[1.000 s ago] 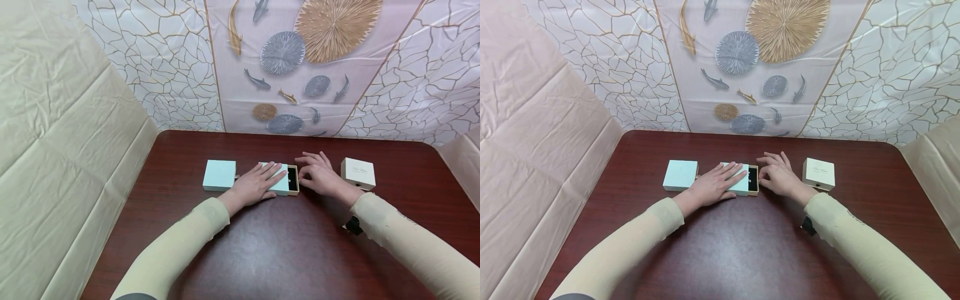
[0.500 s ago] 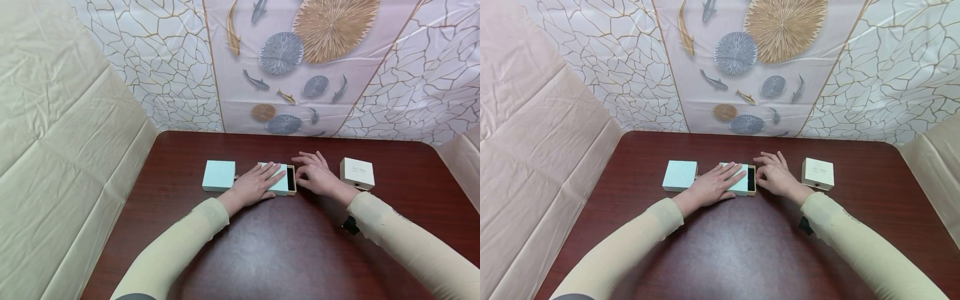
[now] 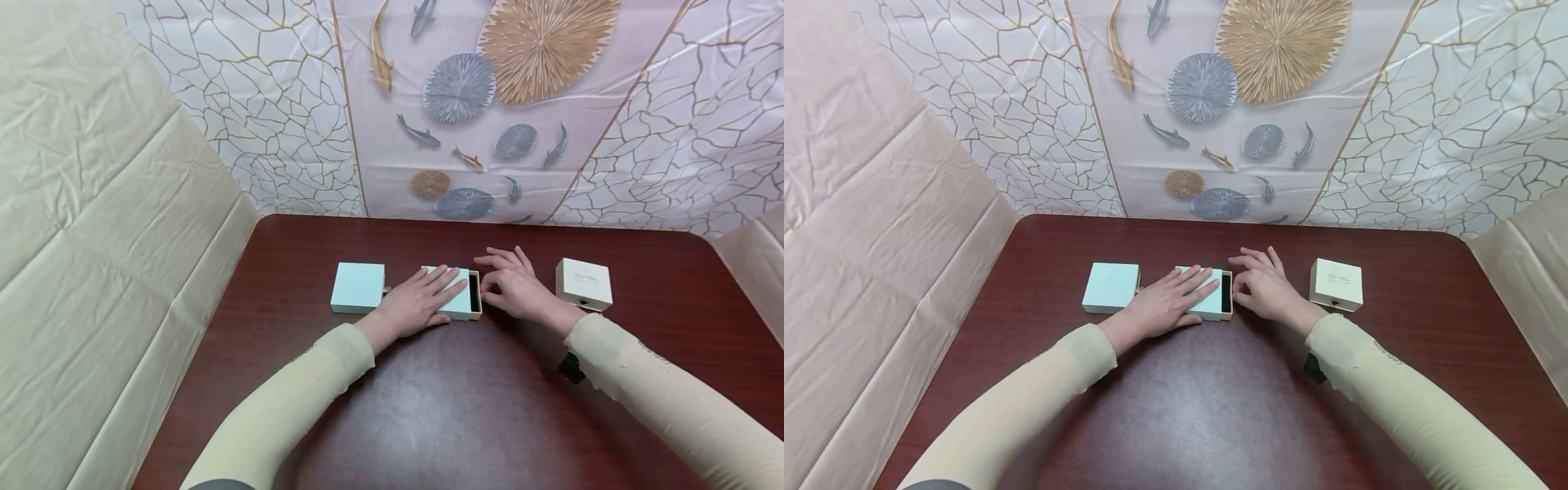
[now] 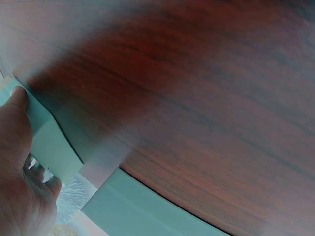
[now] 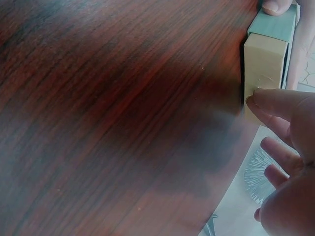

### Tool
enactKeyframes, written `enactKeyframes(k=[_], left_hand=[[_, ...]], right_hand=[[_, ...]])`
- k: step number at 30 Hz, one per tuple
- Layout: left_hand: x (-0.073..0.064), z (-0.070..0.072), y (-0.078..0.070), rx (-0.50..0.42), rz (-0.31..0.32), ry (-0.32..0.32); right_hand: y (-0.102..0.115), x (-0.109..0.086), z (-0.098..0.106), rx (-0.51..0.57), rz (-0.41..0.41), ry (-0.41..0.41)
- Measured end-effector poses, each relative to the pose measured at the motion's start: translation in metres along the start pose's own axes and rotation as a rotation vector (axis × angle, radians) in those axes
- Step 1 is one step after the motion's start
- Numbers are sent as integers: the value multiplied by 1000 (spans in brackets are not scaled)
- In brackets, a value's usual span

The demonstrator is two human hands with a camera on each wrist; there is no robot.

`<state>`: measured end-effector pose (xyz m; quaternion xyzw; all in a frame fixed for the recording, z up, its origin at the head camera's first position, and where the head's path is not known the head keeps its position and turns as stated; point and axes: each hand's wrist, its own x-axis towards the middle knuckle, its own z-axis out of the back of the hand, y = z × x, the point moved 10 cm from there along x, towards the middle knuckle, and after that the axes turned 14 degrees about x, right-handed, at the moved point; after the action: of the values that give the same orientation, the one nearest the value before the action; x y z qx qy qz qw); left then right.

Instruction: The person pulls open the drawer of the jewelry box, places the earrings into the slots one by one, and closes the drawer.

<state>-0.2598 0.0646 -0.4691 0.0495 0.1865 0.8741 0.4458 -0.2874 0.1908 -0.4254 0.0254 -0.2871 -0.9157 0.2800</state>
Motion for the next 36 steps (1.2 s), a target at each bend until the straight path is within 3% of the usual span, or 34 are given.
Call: enactKeyframes(k=[36], left_hand=[[0,0,0,18,4,-8]], right_hand=[[5,11,-11,55,25,-22]])
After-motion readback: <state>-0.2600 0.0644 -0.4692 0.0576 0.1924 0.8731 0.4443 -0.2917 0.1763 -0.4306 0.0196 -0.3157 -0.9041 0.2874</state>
